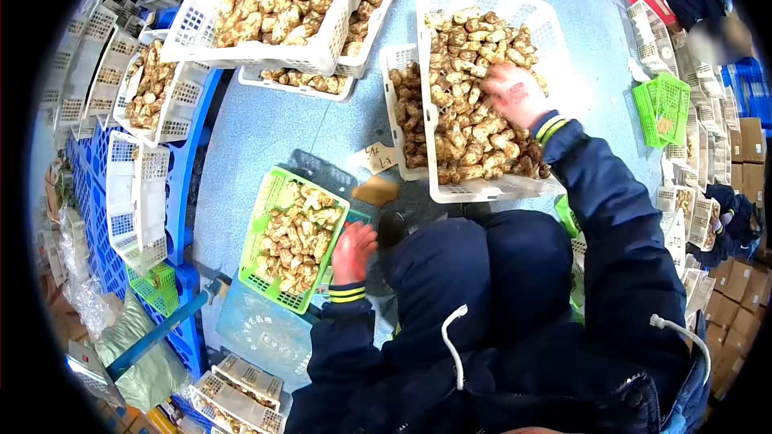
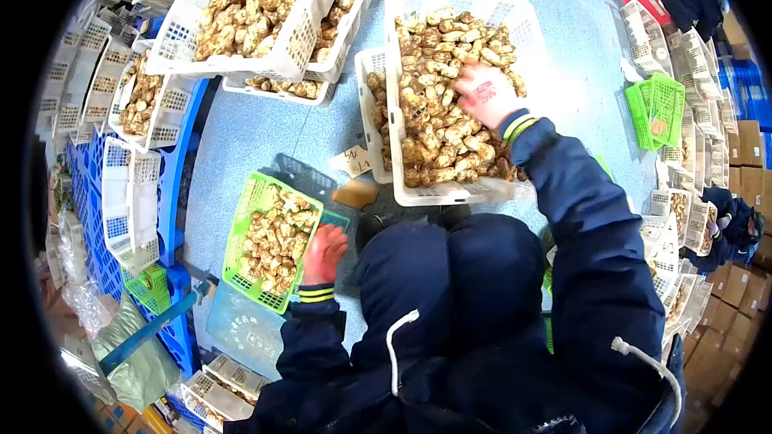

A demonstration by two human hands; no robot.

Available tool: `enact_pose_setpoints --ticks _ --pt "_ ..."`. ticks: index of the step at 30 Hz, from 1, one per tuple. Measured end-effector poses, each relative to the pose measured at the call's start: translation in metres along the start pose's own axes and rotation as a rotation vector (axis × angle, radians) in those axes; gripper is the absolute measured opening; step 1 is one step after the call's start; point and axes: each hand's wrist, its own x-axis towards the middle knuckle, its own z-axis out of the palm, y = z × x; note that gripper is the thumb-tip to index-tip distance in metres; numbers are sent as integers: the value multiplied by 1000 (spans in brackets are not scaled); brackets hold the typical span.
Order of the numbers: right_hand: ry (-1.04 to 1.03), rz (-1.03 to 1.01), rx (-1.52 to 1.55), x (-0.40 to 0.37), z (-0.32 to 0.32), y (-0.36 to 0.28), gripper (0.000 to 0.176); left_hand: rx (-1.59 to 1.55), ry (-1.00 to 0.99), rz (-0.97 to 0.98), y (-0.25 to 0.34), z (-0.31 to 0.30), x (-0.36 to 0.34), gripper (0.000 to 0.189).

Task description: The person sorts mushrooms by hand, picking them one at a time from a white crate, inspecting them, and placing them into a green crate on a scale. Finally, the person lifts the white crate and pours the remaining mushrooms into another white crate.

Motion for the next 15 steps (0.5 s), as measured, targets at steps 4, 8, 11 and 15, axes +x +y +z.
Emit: enact_pose_setpoints --ticks 4,8,11,15 --pt "207 576 21 -57 -19 35 53 150 -367 119 12 60 8 49" --pt "-175 1040 796 -210 95 114 73 336 -417 191 17 149 33 56" --pt "9 1144 1287 -224 73 63 26 635 -467 384 -8 182 66 57" --pt "155 1127 1116 -218 20 74 14 127 -559 436 10 228 12 61"
